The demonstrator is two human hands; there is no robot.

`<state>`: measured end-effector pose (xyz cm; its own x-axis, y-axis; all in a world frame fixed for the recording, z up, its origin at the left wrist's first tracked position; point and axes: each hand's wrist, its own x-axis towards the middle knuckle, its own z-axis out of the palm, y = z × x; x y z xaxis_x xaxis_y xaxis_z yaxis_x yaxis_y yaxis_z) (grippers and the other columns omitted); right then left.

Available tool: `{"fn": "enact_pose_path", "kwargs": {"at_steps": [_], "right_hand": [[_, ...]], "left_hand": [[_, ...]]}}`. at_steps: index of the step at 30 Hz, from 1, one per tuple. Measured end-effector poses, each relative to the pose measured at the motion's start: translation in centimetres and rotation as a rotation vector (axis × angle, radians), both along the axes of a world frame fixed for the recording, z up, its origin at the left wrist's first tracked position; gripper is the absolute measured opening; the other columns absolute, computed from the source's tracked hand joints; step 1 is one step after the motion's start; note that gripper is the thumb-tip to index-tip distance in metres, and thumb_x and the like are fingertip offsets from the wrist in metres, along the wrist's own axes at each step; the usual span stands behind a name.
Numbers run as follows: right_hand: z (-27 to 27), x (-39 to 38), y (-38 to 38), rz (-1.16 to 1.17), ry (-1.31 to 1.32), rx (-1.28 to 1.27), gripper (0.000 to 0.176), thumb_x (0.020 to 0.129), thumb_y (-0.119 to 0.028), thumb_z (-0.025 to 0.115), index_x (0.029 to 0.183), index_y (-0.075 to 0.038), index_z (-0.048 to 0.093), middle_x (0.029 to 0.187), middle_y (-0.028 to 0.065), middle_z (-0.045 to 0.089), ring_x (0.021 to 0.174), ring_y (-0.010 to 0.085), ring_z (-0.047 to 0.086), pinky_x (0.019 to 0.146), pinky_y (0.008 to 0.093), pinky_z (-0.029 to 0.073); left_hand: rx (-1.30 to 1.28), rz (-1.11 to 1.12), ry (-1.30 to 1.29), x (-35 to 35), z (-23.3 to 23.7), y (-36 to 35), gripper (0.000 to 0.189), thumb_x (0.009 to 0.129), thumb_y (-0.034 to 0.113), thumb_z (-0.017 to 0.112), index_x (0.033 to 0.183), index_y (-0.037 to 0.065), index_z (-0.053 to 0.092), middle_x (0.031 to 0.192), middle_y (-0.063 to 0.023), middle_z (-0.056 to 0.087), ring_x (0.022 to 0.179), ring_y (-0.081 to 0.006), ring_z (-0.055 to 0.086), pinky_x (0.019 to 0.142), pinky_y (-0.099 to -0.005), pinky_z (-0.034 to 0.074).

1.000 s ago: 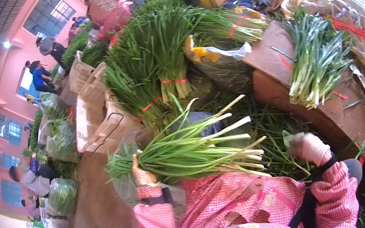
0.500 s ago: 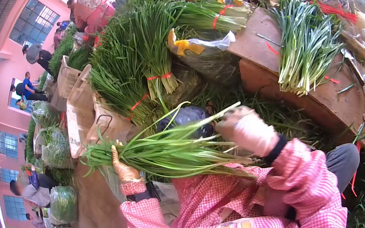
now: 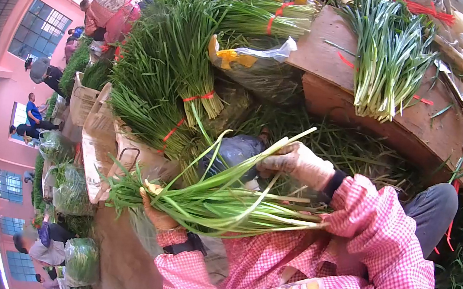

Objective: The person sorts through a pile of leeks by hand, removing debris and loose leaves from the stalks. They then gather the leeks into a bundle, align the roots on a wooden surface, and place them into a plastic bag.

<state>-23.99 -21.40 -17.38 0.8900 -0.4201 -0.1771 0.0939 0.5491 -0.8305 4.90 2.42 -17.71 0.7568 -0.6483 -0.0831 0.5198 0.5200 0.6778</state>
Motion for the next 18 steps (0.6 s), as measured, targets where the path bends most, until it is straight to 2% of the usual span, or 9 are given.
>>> {"fn": "enact_pose_path", "kwargs": {"at_steps": [3,5,7,9,10,11,12,14,18], "right_hand": [[2.5,-3.7,-0.1,-0.225,-0.180,0.153,0.021,0.084,-0.017,0.064,0.093,0.002,0.066,0.083,0.0069,0.066,0.076,0.0153,0.061,0.075,0.0286,0.048],[3.0,-7.0,-2.4,-0.309,-0.020,-0.031,0.019,0.086,-0.017,0.061,0.089,0.001,0.067,0.082,0.0062,0.066,0.076,0.0155,0.061,0.072,0.0305,0.048],[-2.2,-8.8,-6.2,-0.494,0.507,-0.399,0.012,0.082,-0.011,0.061,0.088,-0.004,0.068,0.082,0.0075,0.066,0.077,0.0193,0.063,0.071,0.0322,0.050],[-0.2,-9.7,-6.8,-0.500,0.794,-1.538,0.017,0.074,-0.006,0.062,0.090,-0.008,0.069,0.084,0.0093,0.066,0.080,0.0238,0.064,0.071,0.0335,0.051],[0.7,-8.6,-7.0,-0.543,0.460,-1.522,0.024,0.069,-0.006,0.063,0.093,-0.010,0.068,0.088,0.0103,0.066,0.082,0.0283,0.063,0.074,0.0355,0.051],[2.6,-6.7,-6.2,-0.534,0.335,-1.517,0.027,0.070,-0.007,0.063,0.096,-0.009,0.067,0.090,0.0105,0.065,0.083,0.0289,0.063,0.075,0.0363,0.051],[3.3,-4.8,-5.6,-0.424,0.222,-1.438,0.030,0.070,-0.008,0.064,0.099,-0.009,0.067,0.092,0.0116,0.065,0.086,0.0296,0.062,0.079,0.0364,0.050],[4.0,-0.6,-3.3,-0.218,0.122,-1.277,0.033,0.071,-0.011,0.065,0.104,-0.011,0.065,0.096,0.0126,0.065,0.090,0.0301,0.061,0.082,0.0384,0.049],[-0.8,5.8,-1.4,-0.169,0.180,-1.468,0.033,0.074,-0.018,0.064,0.107,-0.018,0.064,0.094,0.0101,0.064,0.095,0.0305,0.059,0.081,0.0413,0.047]], "left_hand": [[-0.166,-0.156,0.077,0.6,-0.1,0.3,0.023,0.092,0.029,0.054,0.101,0.008,0.057,0.080,-0.0011,0.058,0.069,-0.0106,0.054,0.064,-0.0267,0.048],[-0.145,-0.132,0.017,0.5,0.2,0.0,0.024,0.092,0.033,0.054,0.096,0.010,0.054,0.076,0.0005,0.054,0.065,-0.0098,0.052,0.060,-0.0264,0.045],[-0.128,-0.105,0.039,-0.3,1.0,-0.8,0.029,0.089,0.041,0.057,0.092,0.012,0.051,0.069,0.0028,0.051,0.060,-0.0092,0.049,0.056,-0.0255,0.042],[-0.123,-0.136,0.045,0.7,0.0,-0.4,0.027,0.090,0.039,0.056,0.090,0.012,0.051,0.068,0.0030,0.051,0.059,-0.0095,0.048,0.055,-0.0254,0.042],[-0.080,-0.128,0.018,0.5,0.2,-0.4,0.027,0.090,0.039,0.056,0.089,0.012,0.052,0.068,0.0029,0.051,0.059,-0.0095,0.048,0.055,-0.0254,0.042],[-0.035,-0.128,-0.012,0.5,0.5,-0.6,0.027,0.090,0.039,0.055,0.088,0.013,0.052,0.067,0.0028,0.051,0.059,-0.0096,0.048,0.055,-0.0254,0.042],[-0.215,-0.241,0.049,0.4,0.6,-1.1,0.028,0.090,0.040,0.055,0.088,0.011,0.052,0.068,0.0016,0.053,0.061,-0.0101,0.051,0.056,-0.0258,0.043],[-0.207,-0.270,0.069,0.7,0.5,-1.1,0.028,0.091,0.039,0.054,0.088,0.011,0.052,0.070,0.0009,0.054,0.065,-0.0103,0.052,0.057,-0.0262,0.043],[-0.286,-0.278,0.049,-0.9,2.2,-1.7,0.028,0.093,0.036,0.051,0.089,0.009,0.052,0.075,-0.0010,0.056,0.071,-0.0114,0.054,0.061,-0.0270,0.045]]}}
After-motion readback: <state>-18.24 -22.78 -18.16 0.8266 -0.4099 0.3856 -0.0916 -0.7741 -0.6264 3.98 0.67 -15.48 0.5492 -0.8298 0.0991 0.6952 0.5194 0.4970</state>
